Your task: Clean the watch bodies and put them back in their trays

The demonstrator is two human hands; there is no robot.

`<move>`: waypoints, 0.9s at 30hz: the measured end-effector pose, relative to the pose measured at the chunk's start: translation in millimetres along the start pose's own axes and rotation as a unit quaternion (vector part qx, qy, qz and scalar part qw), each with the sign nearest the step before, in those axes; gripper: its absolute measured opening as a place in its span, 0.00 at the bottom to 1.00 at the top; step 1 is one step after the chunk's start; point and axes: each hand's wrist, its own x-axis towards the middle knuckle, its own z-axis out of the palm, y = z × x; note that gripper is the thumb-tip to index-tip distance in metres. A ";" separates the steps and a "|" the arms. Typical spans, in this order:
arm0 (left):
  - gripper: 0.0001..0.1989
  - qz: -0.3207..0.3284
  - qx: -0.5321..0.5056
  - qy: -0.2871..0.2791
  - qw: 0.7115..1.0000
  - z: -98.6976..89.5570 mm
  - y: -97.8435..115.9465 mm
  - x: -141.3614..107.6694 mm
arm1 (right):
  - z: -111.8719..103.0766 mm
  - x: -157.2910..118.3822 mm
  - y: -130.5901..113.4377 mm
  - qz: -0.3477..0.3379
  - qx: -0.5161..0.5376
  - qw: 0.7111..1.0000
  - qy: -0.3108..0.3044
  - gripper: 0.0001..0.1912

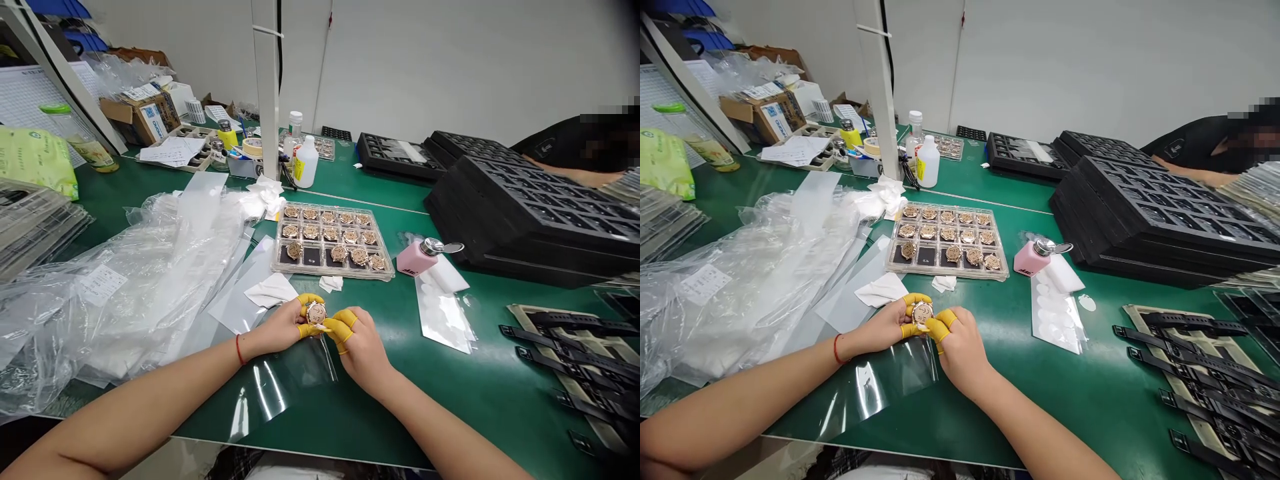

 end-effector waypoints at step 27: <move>0.20 0.020 0.025 -0.028 0.999 -3.5 -2.9 -0.1 | 11.3 28.3 20.8 0.127 0.039 0.991 -0.019 0.12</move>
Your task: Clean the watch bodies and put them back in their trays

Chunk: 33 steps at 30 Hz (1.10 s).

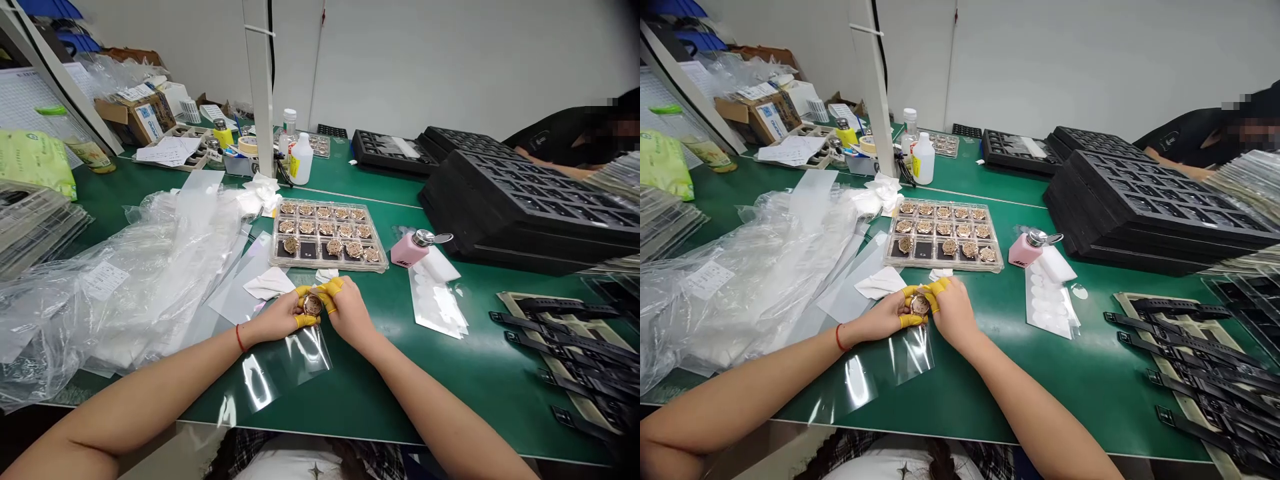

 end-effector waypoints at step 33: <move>0.20 -0.080 -0.025 0.132 0.988 -6.6 3.6 0.1 | 34.7 109.0 -39.9 0.118 0.074 0.990 -0.003 0.09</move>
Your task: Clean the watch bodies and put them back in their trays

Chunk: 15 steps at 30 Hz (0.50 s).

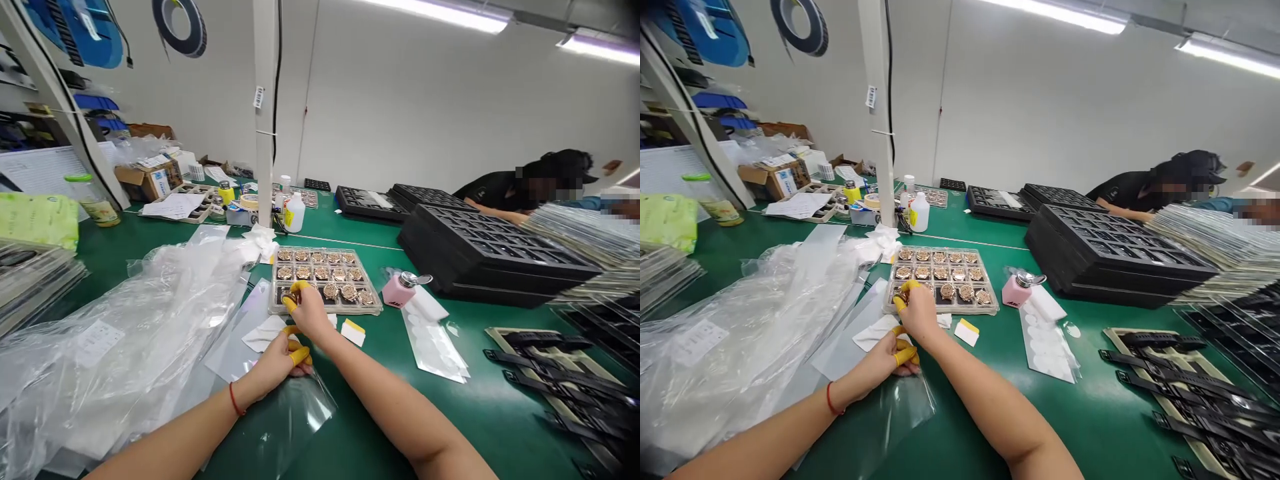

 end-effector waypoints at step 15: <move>0.32 0.068 -0.013 -0.080 0.994 2.2 -7.3 -5.7 | -35.5 -61.0 79.2 -0.030 -0.063 0.997 -0.042 0.07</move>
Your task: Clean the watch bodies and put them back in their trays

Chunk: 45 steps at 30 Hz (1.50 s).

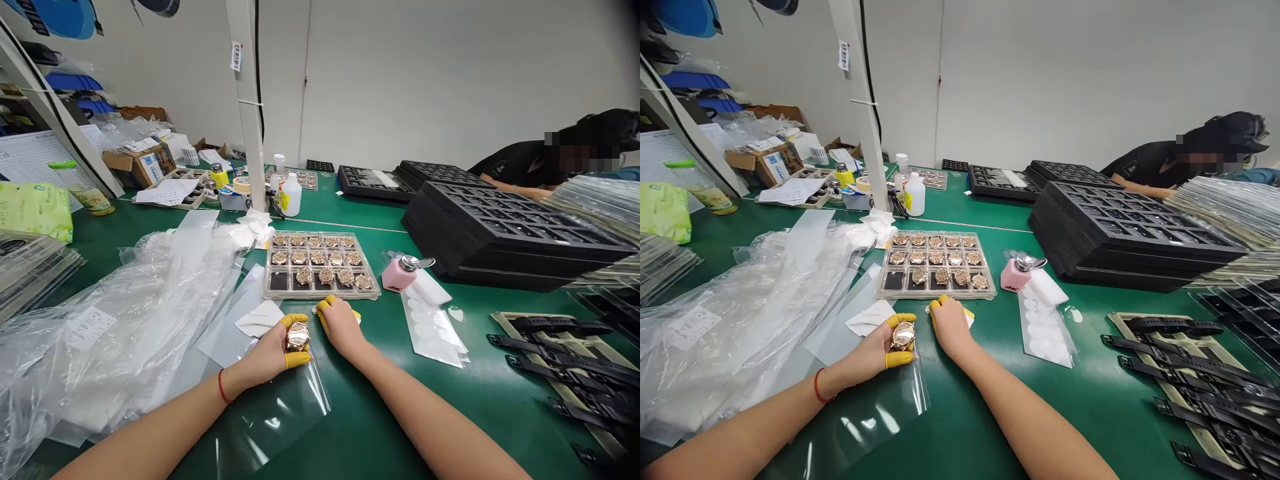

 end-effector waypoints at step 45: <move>0.26 0.136 0.072 0.141 0.978 -17.6 40.6 -9.6 | -18.5 -34.4 -31.9 0.205 0.558 0.791 -0.143 0.25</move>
